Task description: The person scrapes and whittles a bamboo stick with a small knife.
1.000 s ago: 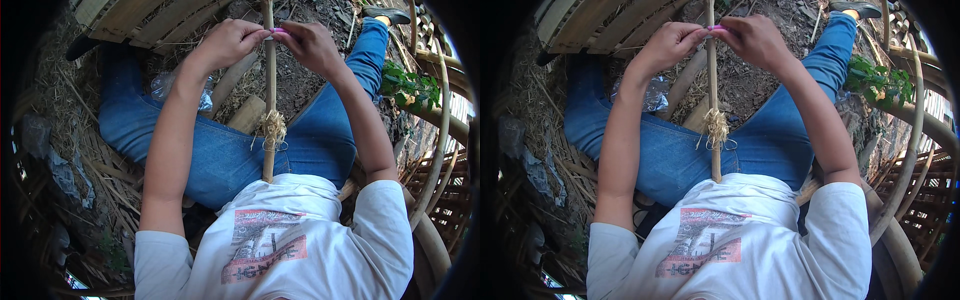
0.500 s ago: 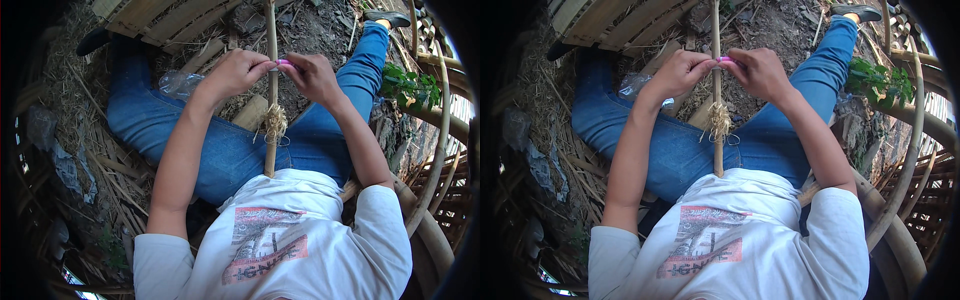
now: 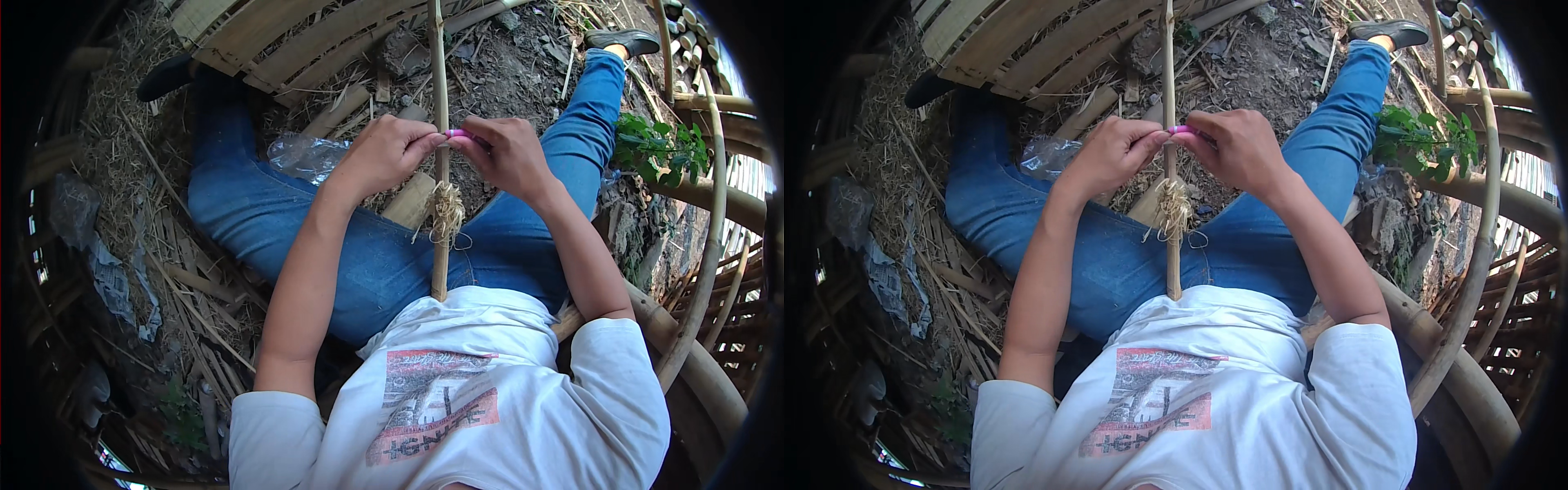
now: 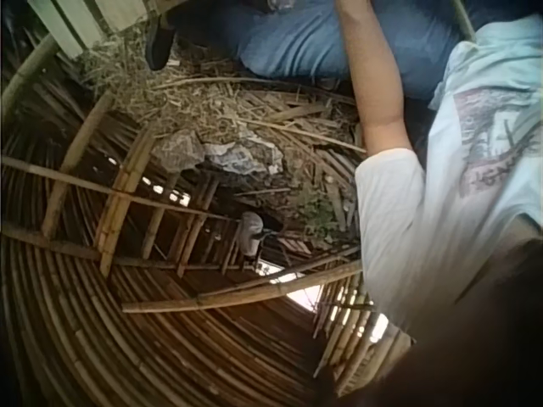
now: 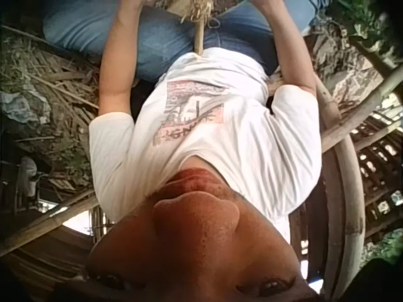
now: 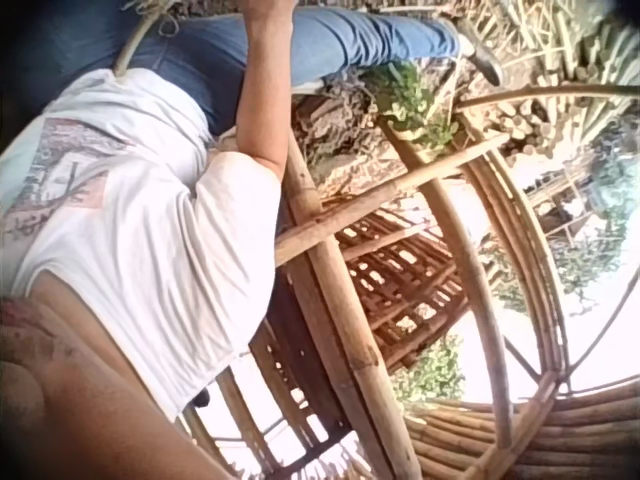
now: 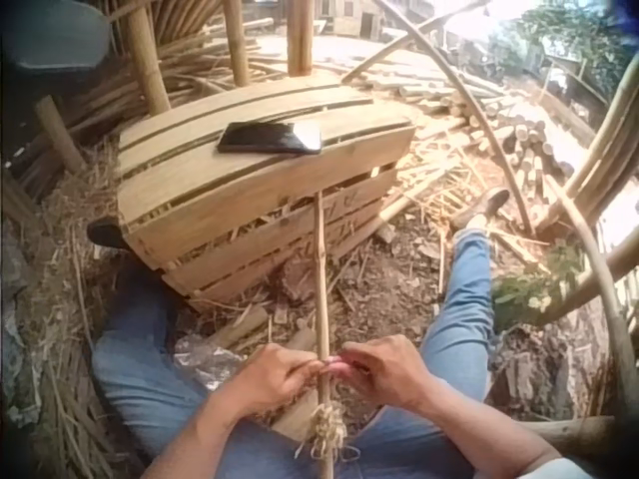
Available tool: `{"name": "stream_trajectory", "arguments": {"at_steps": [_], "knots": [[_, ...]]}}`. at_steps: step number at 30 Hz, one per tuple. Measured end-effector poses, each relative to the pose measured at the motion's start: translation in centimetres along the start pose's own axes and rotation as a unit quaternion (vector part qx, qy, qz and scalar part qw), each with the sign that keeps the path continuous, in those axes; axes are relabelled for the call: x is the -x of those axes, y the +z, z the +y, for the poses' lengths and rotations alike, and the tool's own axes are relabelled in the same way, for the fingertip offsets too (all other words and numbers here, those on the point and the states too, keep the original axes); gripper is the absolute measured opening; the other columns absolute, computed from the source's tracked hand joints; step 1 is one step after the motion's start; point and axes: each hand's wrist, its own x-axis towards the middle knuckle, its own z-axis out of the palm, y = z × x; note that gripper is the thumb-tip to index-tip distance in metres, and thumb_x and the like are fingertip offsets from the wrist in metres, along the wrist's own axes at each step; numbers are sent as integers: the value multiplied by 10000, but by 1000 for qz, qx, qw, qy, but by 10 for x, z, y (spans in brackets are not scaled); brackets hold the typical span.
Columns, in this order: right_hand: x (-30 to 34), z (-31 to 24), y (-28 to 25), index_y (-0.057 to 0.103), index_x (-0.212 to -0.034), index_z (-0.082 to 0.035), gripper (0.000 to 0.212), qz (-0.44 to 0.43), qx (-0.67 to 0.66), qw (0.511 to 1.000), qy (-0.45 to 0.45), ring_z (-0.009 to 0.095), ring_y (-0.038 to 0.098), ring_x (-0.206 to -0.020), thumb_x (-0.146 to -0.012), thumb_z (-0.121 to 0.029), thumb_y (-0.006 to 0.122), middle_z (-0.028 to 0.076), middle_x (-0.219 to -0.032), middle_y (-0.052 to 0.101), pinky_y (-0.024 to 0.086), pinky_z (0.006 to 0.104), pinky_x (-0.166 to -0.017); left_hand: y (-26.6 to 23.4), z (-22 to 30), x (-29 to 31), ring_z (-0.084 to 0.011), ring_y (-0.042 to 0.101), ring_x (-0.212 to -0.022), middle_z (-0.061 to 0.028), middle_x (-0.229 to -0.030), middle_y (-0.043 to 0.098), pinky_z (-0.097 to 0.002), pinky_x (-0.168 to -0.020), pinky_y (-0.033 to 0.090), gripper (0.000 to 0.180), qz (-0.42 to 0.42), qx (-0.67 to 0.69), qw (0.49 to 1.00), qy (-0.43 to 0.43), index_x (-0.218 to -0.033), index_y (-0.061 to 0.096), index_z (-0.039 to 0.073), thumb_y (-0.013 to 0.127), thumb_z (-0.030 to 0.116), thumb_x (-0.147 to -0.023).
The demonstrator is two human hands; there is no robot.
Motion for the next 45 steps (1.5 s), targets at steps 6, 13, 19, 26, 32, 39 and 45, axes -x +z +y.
{"name": "stream_trajectory", "arguments": {"at_steps": [6, 13, 19, 26, 32, 39, 45], "knots": [[-39, 25, -11, 697, -910, -102, 268, -2, 50, 999, -8, 349, 641, -603, -950, -367, 682, 118, -646, 627, 489, 460, -551, -17, -9, -39, -354, 634, -645, -166, -700, 640, -433, -615, 480, 241, 41, -12, 998, 38, -1017, 747, 95, 629, 304, -997], [-103, 51, -29, 697, -869, -77, 282, 20, 94, 995, -38, 339, 628, -566, -968, -339, 669, 134, -628, 616, 480, 441, -542, -44, -24, -95, -171, 552, -586, -106, -640, 593, -356, -584, 454, 291, 90, 6, 993, 75, -941, 700, 6, 575, 250, -1038], [-110, 57, -30, 659, -786, -41, 287, 9, 62, 997, -53, 333, 597, -536, -965, -266, 666, 147, -619, 598, 468, 422, -529, -52, -19, -101, -158, 567, -604, -79, -643, 612, -351, -594, 468, 326, 57, 35, 997, 46, -860, 677, -5, 556, 232, -1048], [-107, 61, -26, 680, -832, -31, 266, 33, 59, 997, -42, 313, 587, -507, -960, -263, 677, 162, -617, 584, 457, 402, -509, -53, -15, -106, -157, 559, -578, -77, -630, 612, -351, -574, 461, 359, 63, 14, 997, 51, -878, 700, -7, 566, 280, -1047], [-100, 63, -7, 690, -840, -18, 266, 115, -35, 993, -11, 249, 537, -466, -966, -252, 691, 145, -587, 548, 419, 369, -484, -61, -7, -107, -160, 564, -588, -92, -632, 618, -351, -585, 461, 334, 35, 19, 999, 34, -929, 732, -4, 576, 271, -1037], [-93, 61, -11, 694, -841, -18, 262, 58, 17, 998, 12, 240, 527, -465, -971, -246, 692, 144, -578, 543, 412, 364, -478, -66, -4, -106, -158, 559, -599, -94, -636, 619, -353, -599, 464, 300, -22, -25, 999, 3, -983, 755, 12, 587, 257, -1028], [-81, 51, -7, 679, -821, -44, 271, 91, 5, 996, -11, 254, 533, -475, -963, -273, 703, 136, -570, 529, 418, 373, -481, -60, 0, -97, -188, 593, -604, -116, -655, 639, -377, -615, 482, 301, -8, -54, 998, 16, -979, 761, 24, 597, 273, -1021]]}}
